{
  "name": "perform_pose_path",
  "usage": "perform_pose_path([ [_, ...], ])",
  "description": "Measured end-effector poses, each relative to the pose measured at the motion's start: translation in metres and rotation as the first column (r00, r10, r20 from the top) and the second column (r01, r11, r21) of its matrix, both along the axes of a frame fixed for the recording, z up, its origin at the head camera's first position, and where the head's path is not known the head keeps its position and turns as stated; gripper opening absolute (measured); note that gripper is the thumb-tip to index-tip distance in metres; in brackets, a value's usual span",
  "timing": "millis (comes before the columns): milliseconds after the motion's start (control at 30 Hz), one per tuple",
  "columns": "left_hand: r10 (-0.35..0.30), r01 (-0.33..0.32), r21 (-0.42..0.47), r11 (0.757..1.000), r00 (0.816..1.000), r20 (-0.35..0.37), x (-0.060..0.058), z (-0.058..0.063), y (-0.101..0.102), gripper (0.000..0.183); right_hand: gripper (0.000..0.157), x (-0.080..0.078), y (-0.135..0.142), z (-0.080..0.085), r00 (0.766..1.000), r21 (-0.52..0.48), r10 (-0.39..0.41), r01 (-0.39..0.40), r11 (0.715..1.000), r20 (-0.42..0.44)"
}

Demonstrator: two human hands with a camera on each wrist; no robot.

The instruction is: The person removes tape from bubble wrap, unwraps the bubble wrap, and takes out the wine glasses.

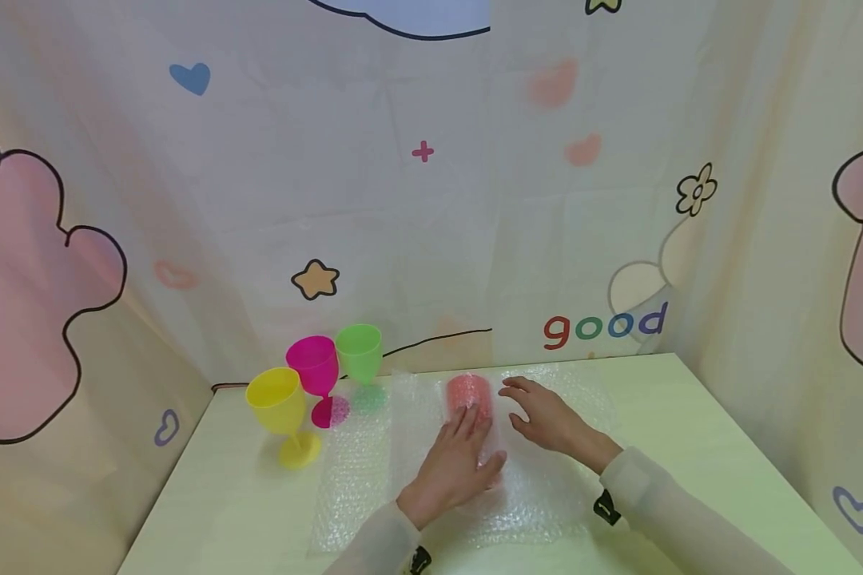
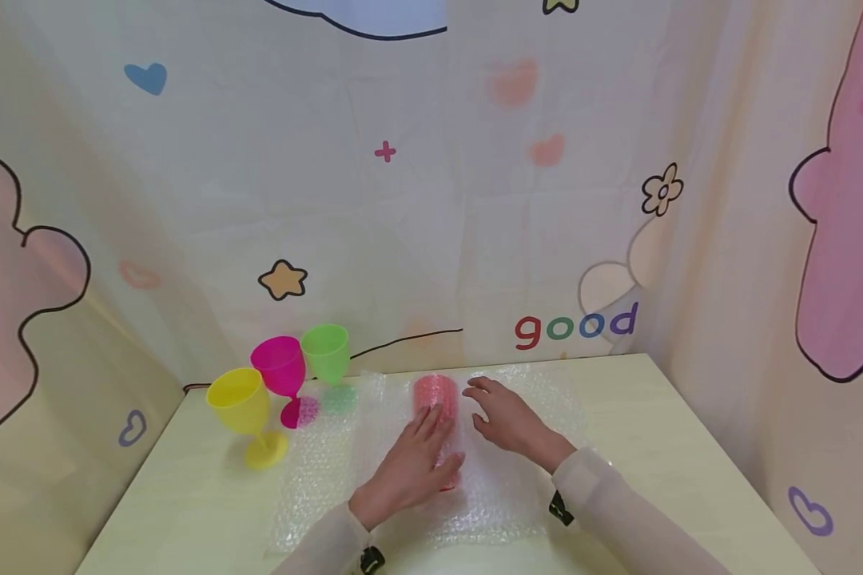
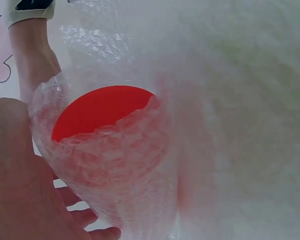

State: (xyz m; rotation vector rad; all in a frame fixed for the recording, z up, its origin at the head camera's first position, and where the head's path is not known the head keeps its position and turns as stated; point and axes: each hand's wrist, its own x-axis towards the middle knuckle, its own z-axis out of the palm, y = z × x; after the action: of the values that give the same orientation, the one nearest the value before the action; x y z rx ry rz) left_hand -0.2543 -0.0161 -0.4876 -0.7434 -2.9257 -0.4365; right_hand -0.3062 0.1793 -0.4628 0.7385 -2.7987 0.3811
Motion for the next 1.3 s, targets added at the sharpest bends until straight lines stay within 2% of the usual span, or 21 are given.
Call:
perform_pose_path([
  [100,0.021,-0.021,-0.016,1.000,1.000,-0.010,-0.001,0.004,0.004,0.065,0.040,0.004,-0.005,0.004,1.000,0.078,0.013,-0.012,0.997,-0.014],
  [200,0.027,-0.031,-0.073,0.997,0.998,-0.058,-0.002,0.008,0.009,0.063,0.042,0.006,-0.007,0.003,1.000,0.164,-0.010,0.010,0.986,-0.004],
  [333,0.002,-0.014,-0.141,0.990,0.996,-0.086,-0.003,0.009,0.013,0.059,0.049,0.007,-0.008,0.001,0.996,0.230,-0.020,0.000,0.973,0.086],
  [500,-0.009,-0.005,-0.164,0.986,0.997,-0.083,-0.003,0.006,0.013,0.058,0.064,0.008,-0.004,-0.003,0.964,0.230,-0.046,-0.016,0.973,0.261],
  [700,-0.018,0.007,-0.157,0.988,0.997,-0.070,-0.004,0.004,0.010,0.059,0.087,0.003,0.004,-0.008,0.897,0.206,-0.050,-0.046,0.978,0.439],
  [967,-0.036,0.027,-0.119,0.992,0.997,-0.073,-0.004,-0.001,0.001,0.057,0.092,-0.004,0.009,-0.017,0.858,0.147,-0.048,-0.032,0.989,0.512],
  [1133,-0.052,0.043,-0.089,0.995,0.994,-0.100,-0.004,-0.005,-0.012,0.055,0.090,-0.007,0.010,-0.020,0.849,0.142,-0.048,-0.033,0.989,0.526],
  [1300,-0.083,0.077,-0.066,0.995,0.991,-0.104,-0.003,-0.002,-0.022,0.055,0.085,-0.008,0.011,-0.021,0.839,0.156,-0.066,-0.022,0.988,0.540],
])
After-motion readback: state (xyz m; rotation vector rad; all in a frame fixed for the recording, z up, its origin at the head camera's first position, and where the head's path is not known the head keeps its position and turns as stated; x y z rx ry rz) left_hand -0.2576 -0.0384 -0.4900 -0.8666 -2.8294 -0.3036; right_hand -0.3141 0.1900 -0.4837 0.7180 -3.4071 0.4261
